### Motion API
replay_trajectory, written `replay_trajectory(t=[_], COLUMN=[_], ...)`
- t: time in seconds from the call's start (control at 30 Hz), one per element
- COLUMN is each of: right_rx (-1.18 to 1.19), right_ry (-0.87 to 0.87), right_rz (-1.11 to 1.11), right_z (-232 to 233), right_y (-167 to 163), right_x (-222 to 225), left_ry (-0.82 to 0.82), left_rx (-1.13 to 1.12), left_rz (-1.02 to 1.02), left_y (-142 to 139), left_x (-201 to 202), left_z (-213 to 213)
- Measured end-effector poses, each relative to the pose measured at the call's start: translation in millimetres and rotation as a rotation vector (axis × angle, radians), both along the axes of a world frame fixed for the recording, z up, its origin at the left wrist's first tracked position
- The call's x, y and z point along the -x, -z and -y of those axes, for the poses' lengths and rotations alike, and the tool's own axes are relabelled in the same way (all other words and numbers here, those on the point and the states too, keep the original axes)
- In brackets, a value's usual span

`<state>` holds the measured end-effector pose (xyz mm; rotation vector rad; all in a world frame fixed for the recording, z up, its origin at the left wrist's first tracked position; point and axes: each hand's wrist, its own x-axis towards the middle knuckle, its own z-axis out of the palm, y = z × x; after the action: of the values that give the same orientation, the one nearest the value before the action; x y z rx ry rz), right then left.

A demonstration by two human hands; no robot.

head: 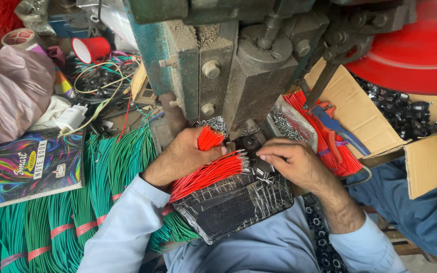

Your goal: The person holds a bundle of red wires and fits a metal terminal onto the end of one wire, places it under a bench-mounted press, and operates the press to crimp the terminal onto the wire, then sets the finished wire aside and repeats with the next wire. Boxes of black connectors and pliers sit on the workbench nearby.

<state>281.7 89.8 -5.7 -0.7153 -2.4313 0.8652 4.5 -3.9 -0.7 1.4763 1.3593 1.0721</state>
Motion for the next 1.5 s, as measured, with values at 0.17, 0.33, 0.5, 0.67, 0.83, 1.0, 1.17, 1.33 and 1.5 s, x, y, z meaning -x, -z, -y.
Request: replay_trajectory(t=[0.17,0.33,0.5,0.67,0.83,1.0,1.17,1.33,1.5], right_rx=[-0.04,-0.031,0.081,0.335,0.242,0.427,0.356,0.236,0.247], right_ry=[-0.082,-0.081,0.021,0.223,0.037,0.105,0.051,0.118,0.09], right_rz=[0.164,0.133,0.149,0.014,-0.309,-0.438,-0.376,-0.273,-0.306], right_z=[5,4,2,5,-1,-3,-14,-15,-17], right_y=[-8,-4,-2,6,21,45,47,47,47], right_x=[-2,-3,-5,8,29,53,54,55,54], left_ry=[0.034,0.022,0.054,0.065,0.064,0.011,0.017,0.016,0.003], left_rx=[-0.029,-0.086,-0.011,-0.019,-0.006,-0.016,-0.031,0.012,-0.029], left_rz=[0.079,0.012,0.11,0.093,0.154,0.084,0.099,0.104,0.046], left_y=[-1,1,1,3,4,7,9,6,2], left_x=[6,5,6,7,6,4,6,6,4], left_z=[1,1,-1,-2,-3,-3,-5,-3,-2])
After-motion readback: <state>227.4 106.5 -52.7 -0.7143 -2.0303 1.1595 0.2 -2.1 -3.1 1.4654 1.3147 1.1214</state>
